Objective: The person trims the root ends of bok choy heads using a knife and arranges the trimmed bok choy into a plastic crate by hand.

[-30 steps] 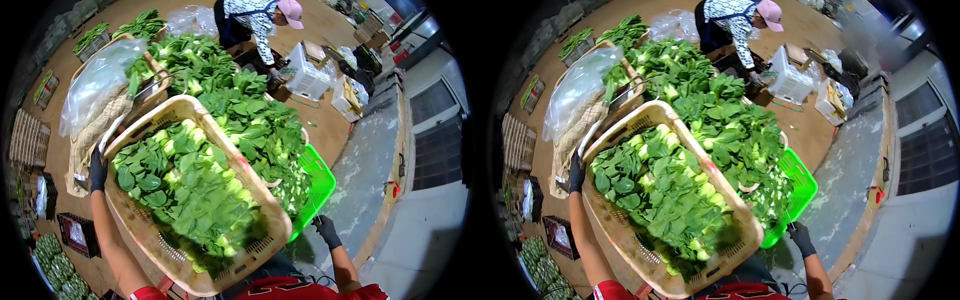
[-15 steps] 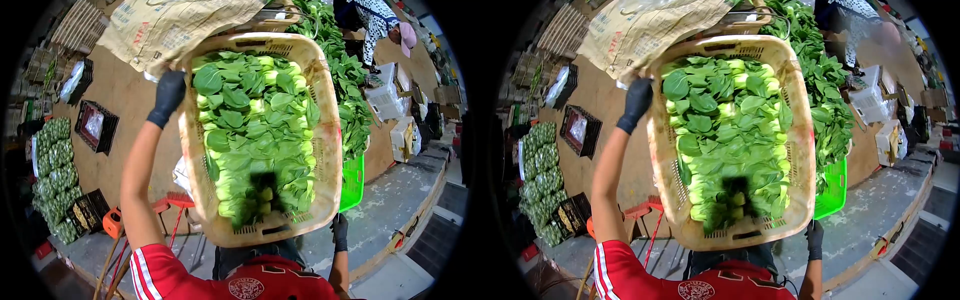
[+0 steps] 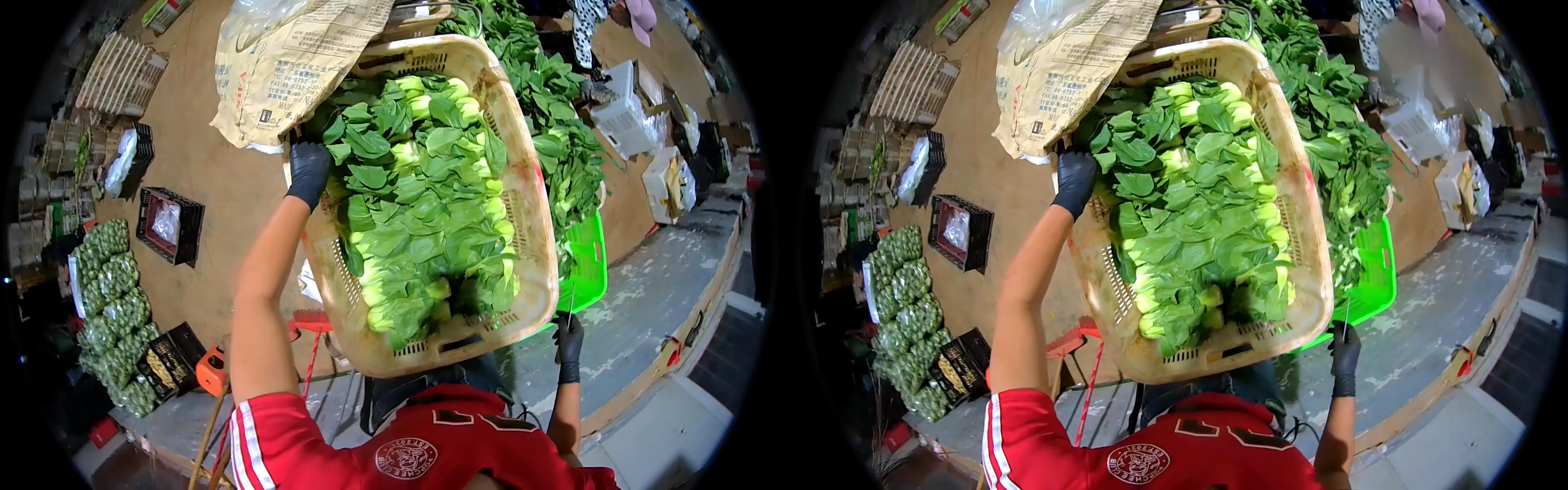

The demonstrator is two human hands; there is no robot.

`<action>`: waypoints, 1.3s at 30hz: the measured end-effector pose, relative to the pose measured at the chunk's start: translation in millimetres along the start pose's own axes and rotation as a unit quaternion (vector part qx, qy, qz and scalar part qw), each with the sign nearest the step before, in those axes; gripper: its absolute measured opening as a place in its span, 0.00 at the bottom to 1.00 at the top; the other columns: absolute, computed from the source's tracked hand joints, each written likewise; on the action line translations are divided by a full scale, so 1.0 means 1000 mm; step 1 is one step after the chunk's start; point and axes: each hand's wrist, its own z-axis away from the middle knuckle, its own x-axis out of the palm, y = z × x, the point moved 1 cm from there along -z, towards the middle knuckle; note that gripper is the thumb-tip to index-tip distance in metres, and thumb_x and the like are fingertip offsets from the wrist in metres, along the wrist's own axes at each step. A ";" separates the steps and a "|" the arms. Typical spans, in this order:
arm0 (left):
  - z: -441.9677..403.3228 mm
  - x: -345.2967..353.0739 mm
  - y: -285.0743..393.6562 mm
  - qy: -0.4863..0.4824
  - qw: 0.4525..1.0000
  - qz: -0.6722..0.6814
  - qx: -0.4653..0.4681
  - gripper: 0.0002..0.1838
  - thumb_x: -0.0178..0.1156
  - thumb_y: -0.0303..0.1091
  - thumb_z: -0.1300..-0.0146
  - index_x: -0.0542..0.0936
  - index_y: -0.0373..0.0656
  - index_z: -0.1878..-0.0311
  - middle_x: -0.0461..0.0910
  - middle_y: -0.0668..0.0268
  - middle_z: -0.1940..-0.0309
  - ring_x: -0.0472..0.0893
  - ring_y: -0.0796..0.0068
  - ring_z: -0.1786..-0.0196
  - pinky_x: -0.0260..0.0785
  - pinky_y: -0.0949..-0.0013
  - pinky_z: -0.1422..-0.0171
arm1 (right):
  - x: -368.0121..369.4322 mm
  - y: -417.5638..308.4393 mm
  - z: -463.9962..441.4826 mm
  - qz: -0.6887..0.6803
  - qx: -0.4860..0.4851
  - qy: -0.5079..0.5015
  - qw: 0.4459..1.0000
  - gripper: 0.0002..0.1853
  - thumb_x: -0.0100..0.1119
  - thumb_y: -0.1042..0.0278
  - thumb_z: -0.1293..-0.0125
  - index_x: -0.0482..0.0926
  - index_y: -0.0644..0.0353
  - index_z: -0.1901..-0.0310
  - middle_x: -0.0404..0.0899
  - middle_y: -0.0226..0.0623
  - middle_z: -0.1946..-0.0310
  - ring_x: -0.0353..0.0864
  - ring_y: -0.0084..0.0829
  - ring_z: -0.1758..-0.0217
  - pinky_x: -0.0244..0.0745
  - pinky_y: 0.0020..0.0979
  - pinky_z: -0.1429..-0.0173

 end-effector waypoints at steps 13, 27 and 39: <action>0.028 -0.039 0.014 -0.031 0.988 0.142 -0.043 0.09 0.60 0.36 0.52 0.76 0.44 0.68 0.80 0.55 0.71 0.80 0.59 0.65 0.62 0.50 0.41 | -0.028 -0.033 0.016 -0.068 -0.110 -0.002 0.992 0.11 0.52 0.66 0.34 0.78 0.63 0.57 0.82 0.31 0.71 0.64 0.14 0.84 0.58 0.19 0.81; -0.001 -0.016 0.032 -0.073 0.987 0.096 -0.109 0.12 0.59 0.41 0.47 0.76 0.44 0.64 0.81 0.56 0.67 0.80 0.56 0.61 0.71 0.56 0.59 | -0.050 0.014 0.043 -0.029 -0.053 0.009 0.998 0.10 0.51 0.69 0.34 0.77 0.64 0.56 0.82 0.33 0.69 0.66 0.15 0.83 0.62 0.20 0.80; 0.040 -0.272 0.091 -0.086 0.881 0.459 0.078 0.34 0.68 0.29 0.60 0.70 0.37 0.45 0.70 0.48 0.48 0.73 0.57 0.47 0.66 0.61 0.43 | -0.002 -0.123 0.046 -0.054 -0.402 -0.096 0.909 0.16 0.61 0.80 0.49 0.78 0.65 0.55 0.79 0.43 0.57 0.79 0.37 0.53 0.73 0.33 0.49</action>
